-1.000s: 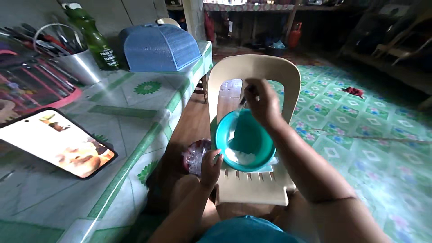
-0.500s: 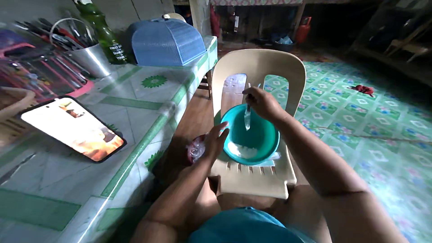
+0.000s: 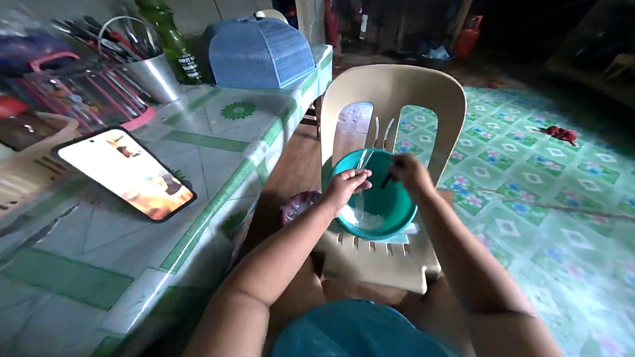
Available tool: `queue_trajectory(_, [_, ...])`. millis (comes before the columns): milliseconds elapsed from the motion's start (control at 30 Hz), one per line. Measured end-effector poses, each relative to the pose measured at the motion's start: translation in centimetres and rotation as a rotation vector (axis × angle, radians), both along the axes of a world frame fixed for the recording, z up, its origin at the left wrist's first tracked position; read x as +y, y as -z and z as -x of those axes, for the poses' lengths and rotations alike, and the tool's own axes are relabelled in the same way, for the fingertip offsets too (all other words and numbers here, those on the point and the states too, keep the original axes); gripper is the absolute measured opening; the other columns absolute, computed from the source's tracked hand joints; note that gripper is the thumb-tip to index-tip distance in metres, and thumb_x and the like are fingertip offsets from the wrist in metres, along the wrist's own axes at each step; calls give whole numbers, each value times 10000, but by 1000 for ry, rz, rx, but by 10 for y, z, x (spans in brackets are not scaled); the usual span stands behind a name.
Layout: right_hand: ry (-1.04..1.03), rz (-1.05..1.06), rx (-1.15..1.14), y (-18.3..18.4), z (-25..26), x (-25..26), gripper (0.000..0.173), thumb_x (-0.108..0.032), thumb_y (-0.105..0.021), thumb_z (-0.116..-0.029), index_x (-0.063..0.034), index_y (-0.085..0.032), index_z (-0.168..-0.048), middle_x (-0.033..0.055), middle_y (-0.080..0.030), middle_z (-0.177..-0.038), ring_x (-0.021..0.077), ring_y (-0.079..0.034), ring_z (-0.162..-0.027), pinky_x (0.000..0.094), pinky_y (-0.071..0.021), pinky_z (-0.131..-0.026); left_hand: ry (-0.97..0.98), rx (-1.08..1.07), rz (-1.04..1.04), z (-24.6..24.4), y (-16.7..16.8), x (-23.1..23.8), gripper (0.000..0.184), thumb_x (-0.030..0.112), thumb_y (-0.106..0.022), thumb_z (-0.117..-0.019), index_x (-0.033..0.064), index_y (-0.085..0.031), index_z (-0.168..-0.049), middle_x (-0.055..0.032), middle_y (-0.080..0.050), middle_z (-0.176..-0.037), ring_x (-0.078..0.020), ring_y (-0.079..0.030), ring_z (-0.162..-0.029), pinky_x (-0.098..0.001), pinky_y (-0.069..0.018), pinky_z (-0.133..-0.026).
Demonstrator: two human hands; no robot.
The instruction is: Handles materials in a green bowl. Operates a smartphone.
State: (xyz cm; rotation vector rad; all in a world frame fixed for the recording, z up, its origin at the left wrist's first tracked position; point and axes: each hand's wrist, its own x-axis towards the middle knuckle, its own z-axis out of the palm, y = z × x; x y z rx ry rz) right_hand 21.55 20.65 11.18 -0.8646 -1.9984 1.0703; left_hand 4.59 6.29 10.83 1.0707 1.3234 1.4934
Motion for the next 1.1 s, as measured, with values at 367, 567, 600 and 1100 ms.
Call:
queue_trajectory(367, [-395,343,82,6,25,-30,481,-365,-508,-1031,-84,-532,-1421,78,-604,-1378,183,-576,-1242,434,-480,-1043,-32,144,56,0,-15,8,234,173,-512,-1069,24,-663,-1167,-67,-701,-1046,-127,-670,-929,-343,-556,-893])
queue_trajectory(567, [-119,-319,-238,-53,43,-30,283,-265,-645,-1014,-5,-756,-1033,166,-711,-1098,322,-649,-1104,595,-441,-1022,109,541,46,18,-9,6,287,233,-545,-1066,21,-705,-1176,-78,-750,-1027,-139,-695,-968,-383,-541,-942])
queue_trajectory(600, [-117,-415,-269,-56,40,-29,300,-286,-636,-1016,-16,-767,-1019,161,-722,-1085,337,-651,-1110,625,-417,-1028,150,638,9,22,-7,8,291,232,-539,-1066,25,-722,-1159,-63,-754,-1025,-127,-691,-995,-386,-530,-970])
queue_trajectory(1100, [-76,-729,-209,-74,11,-43,298,-244,-594,-1023,-26,-745,-885,131,-733,-953,315,-665,-1016,562,-433,-937,388,1255,-109,23,2,31,283,274,-603,-1025,67,-794,-1052,-100,-751,-1069,-239,-692,-1077,-460,-519,-994])
